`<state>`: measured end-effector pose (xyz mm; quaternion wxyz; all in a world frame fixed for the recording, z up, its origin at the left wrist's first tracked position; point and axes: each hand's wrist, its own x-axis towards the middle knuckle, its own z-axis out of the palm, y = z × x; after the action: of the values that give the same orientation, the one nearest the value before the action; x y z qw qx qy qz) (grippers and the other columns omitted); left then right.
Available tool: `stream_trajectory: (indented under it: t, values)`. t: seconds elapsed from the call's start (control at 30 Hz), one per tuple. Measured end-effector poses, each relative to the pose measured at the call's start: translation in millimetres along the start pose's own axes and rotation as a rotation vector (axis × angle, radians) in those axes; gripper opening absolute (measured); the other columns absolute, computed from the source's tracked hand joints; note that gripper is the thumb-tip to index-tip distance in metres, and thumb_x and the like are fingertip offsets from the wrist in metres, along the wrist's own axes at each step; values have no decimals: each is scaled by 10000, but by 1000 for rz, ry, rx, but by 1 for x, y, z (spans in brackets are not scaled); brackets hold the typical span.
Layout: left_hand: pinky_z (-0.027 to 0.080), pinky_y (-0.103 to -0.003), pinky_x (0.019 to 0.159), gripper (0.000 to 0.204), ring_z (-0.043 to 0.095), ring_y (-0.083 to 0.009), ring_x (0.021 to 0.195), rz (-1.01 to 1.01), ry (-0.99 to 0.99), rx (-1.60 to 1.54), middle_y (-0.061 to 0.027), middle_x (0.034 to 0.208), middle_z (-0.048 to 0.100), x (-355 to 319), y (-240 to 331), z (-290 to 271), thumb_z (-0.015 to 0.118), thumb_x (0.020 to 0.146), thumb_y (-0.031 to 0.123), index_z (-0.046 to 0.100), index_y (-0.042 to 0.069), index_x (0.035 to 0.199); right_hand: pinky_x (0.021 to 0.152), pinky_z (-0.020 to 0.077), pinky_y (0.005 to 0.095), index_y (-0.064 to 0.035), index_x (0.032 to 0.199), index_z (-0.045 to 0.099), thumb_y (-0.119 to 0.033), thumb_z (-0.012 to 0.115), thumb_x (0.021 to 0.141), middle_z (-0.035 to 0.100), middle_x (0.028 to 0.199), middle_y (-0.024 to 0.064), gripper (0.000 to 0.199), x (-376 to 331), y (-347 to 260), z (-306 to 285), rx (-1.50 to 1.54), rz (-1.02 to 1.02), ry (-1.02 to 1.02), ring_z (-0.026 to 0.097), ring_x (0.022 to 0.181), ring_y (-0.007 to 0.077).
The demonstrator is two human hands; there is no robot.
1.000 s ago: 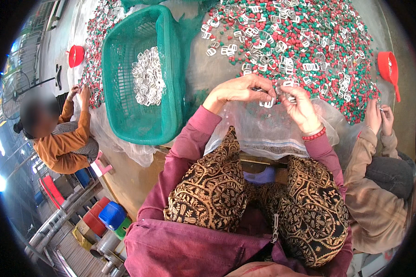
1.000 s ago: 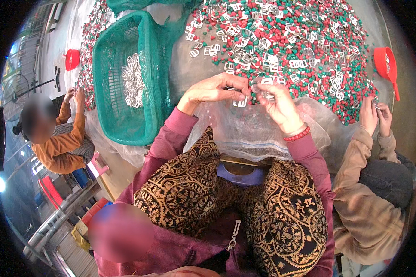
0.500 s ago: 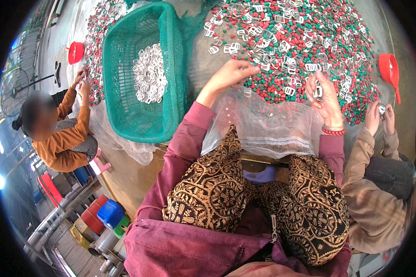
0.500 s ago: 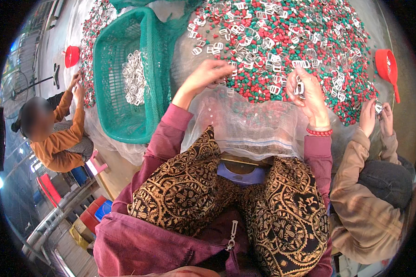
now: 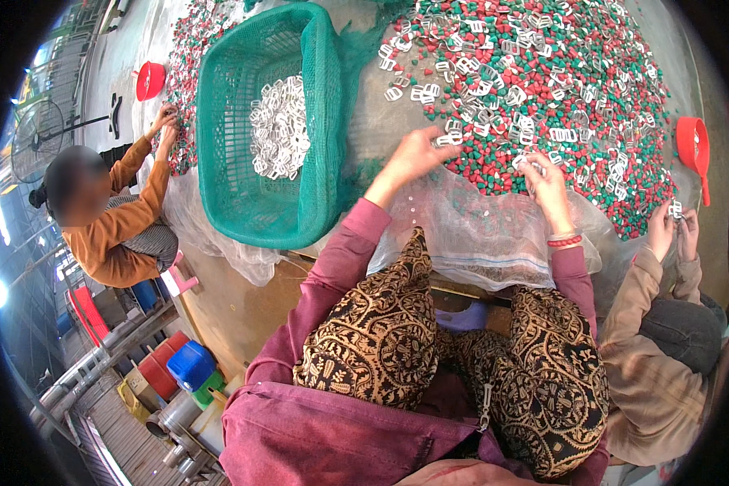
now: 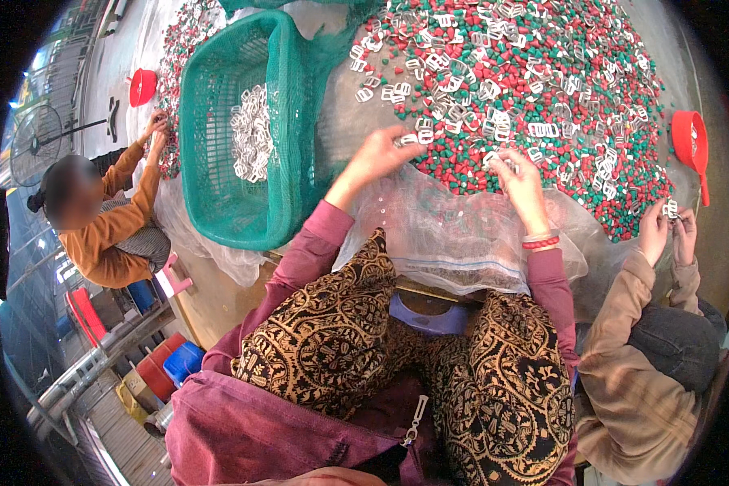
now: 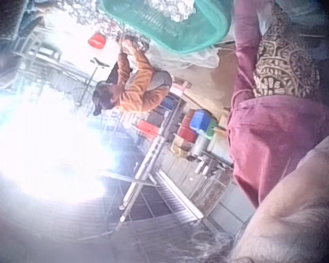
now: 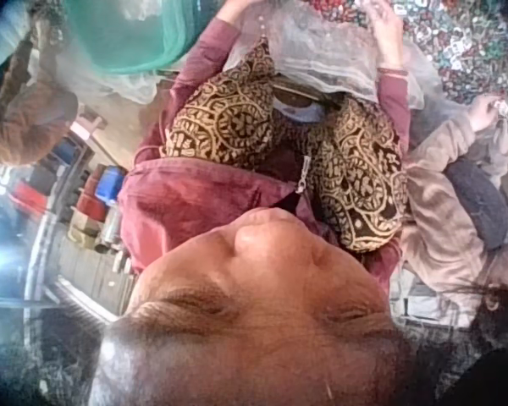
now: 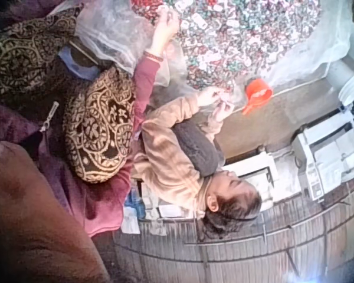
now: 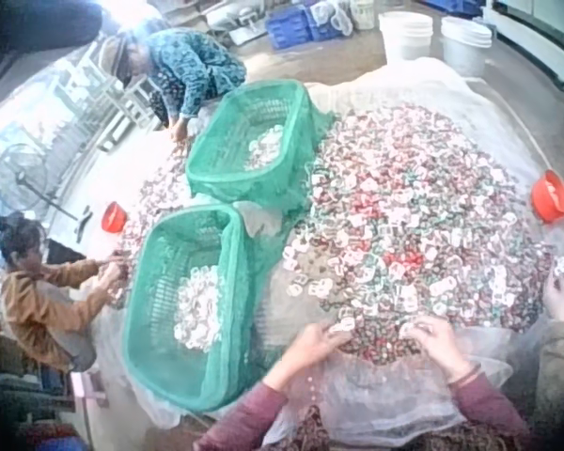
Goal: The person sits at a table and sorts small red, green, and white plastic pieces by hand, placing selected white pieces into a green basket. Other workers are also sorting similar pieces nearby.
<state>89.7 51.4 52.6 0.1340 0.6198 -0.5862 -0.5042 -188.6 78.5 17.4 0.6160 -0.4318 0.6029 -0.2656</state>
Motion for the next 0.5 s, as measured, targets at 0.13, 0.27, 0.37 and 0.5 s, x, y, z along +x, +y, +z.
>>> stream_trajectory:
  t: [0.13,0.27,0.37,0.5]
  values:
    - [314,-192,353,151,477,-150,585,-20,-174,-1000,-46,705,485,1,2,-36,567,820,206,515,64,807,304,195,158,-66,914,569,-192,582,882,481,588,-3,130,-13,-25,-11,694,82,-63,464,469,68]
    - [351,-222,312,139,508,-212,643,154,-313,-1344,-141,800,483,5,-3,-42,463,769,169,479,33,798,310,241,158,-57,867,529,-202,553,897,417,631,35,149,-17,-23,-25,1110,53,-227,389,489,91]
    - [339,-207,311,191,508,-200,643,198,-378,-1434,-137,794,485,7,-5,-37,488,826,222,480,34,795,313,283,154,-33,817,498,-217,552,897,390,679,63,207,-24,-27,-35,1279,-130,-355,387,552,115]
    - [260,-166,316,300,474,-130,573,60,-246,-1199,-80,767,548,5,-11,-34,604,844,353,546,61,807,306,310,147,-21,735,432,-260,564,887,396,727,96,313,-26,-32,-51,1187,-299,-484,417,599,148]
